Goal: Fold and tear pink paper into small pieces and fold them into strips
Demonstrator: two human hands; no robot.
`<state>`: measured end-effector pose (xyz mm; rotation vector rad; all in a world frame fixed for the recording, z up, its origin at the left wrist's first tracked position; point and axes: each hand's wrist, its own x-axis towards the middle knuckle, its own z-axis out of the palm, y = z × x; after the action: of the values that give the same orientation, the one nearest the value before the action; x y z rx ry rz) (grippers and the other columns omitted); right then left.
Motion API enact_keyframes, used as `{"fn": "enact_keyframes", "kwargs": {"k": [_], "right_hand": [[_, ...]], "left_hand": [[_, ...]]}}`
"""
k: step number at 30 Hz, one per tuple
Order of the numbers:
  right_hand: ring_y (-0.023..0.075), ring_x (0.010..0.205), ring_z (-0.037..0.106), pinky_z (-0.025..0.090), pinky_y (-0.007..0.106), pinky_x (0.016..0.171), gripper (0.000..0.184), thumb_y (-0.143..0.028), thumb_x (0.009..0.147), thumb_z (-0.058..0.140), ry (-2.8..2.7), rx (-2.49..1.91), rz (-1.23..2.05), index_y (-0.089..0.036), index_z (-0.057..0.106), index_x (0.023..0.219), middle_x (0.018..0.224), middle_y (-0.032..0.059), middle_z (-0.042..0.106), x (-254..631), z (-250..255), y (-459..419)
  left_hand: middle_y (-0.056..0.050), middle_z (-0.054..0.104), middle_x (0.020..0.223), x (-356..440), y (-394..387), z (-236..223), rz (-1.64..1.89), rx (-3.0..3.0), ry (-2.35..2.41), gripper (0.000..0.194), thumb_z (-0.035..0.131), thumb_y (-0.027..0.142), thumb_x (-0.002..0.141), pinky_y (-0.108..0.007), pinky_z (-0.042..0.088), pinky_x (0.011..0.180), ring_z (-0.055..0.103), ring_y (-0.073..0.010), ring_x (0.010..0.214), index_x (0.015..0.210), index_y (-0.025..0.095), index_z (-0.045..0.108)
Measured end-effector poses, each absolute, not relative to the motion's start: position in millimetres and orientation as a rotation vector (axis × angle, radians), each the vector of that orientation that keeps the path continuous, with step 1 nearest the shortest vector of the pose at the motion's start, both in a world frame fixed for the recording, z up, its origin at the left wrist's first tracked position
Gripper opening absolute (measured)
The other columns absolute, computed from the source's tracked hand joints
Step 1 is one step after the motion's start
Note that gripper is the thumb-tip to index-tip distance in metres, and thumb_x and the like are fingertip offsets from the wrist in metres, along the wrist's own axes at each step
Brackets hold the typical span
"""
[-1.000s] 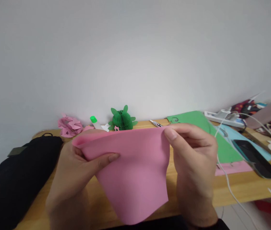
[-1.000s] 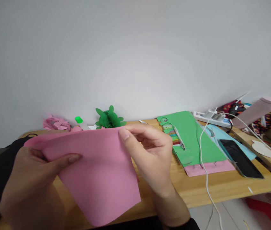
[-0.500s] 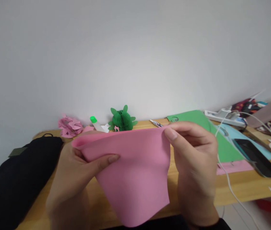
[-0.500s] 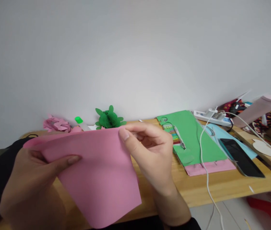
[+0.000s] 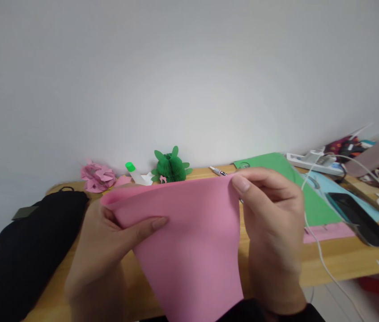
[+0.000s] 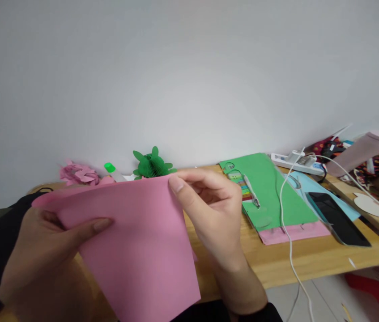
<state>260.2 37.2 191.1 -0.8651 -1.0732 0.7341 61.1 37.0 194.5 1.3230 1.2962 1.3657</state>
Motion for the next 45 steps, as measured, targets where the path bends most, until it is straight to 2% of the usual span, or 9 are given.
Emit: {"fn": "enact_keyframes", "kwargs": {"k": [11, 24, 32, 38, 45], "right_hand": [[0.0121, 0.063, 0.066, 0.055, 0.024, 0.057, 0.008, -0.022, 0.078, 0.070, -1.098, -0.872, 0.669, -0.029, 0.072, 0.076, 0.071, -0.0036, 0.072, 260.4, 192.0, 35.4], [0.0081, 0.064, 0.065, 0.054, 0.019, 0.057, 0.016, -0.014, 0.080, 0.068, -1.136, -0.798, 0.593, -0.028, 0.073, 0.082, 0.072, -0.0061, 0.072, 258.5, 190.6, 34.0], [0.0068, 0.064, 0.064, 0.053, 0.017, 0.057, 0.018, -0.012, 0.081, 0.066, -1.199, -0.810, 0.510, -0.029, 0.073, 0.084, 0.074, -0.0068, 0.072, 259.4, 190.5, 32.1], [0.0068, 0.063, 0.063, 0.051, 0.018, 0.057, 0.018, -0.012, 0.081, 0.066, -1.238, -0.804, 0.450, -0.028, 0.073, 0.085, 0.073, -0.0065, 0.072, 260.1, 191.3, 32.3], [0.0070, 0.060, 0.061, 0.049, 0.019, 0.055, 0.019, -0.010, 0.080, 0.066, -1.270, -0.803, 0.330, -0.027, 0.072, 0.085, 0.070, -0.0062, 0.070, 260.1, 193.6, 30.8]], "left_hand": [[0.001, 0.074, 0.074, 66.9, 35.8, 197.3, 1.357, 1.264, 1.291, 0.025, 0.086, 0.024, 0.050, -0.028, 0.061, 0.054, 0.072, -0.0245, 0.072, 0.073, 0.026, 0.077], [0.002, 0.075, 0.076, 63.1, 37.1, 194.9, 1.363, 1.278, 1.218, 0.026, 0.085, 0.020, 0.052, -0.017, 0.059, 0.054, 0.072, -0.0177, 0.071, 0.075, 0.025, 0.077], [0.003, 0.074, 0.070, 64.8, 36.6, 197.2, 1.375, 1.274, 1.256, 0.023, 0.085, 0.018, 0.049, -0.018, 0.059, 0.053, 0.071, -0.0178, 0.066, 0.070, 0.025, 0.076], [0.003, 0.074, 0.075, 60.0, 39.0, 194.0, 1.360, 1.308, 1.270, 0.029, 0.085, 0.018, 0.049, -0.019, 0.059, 0.053, 0.071, -0.0186, 0.069, 0.075, 0.025, 0.075], [0.003, 0.073, 0.071, 57.8, 45.2, 186.0, 1.349, 1.369, 1.283, 0.031, 0.085, 0.019, 0.049, -0.024, 0.059, 0.053, 0.070, -0.0200, 0.068, 0.078, 0.028, 0.076]]}}
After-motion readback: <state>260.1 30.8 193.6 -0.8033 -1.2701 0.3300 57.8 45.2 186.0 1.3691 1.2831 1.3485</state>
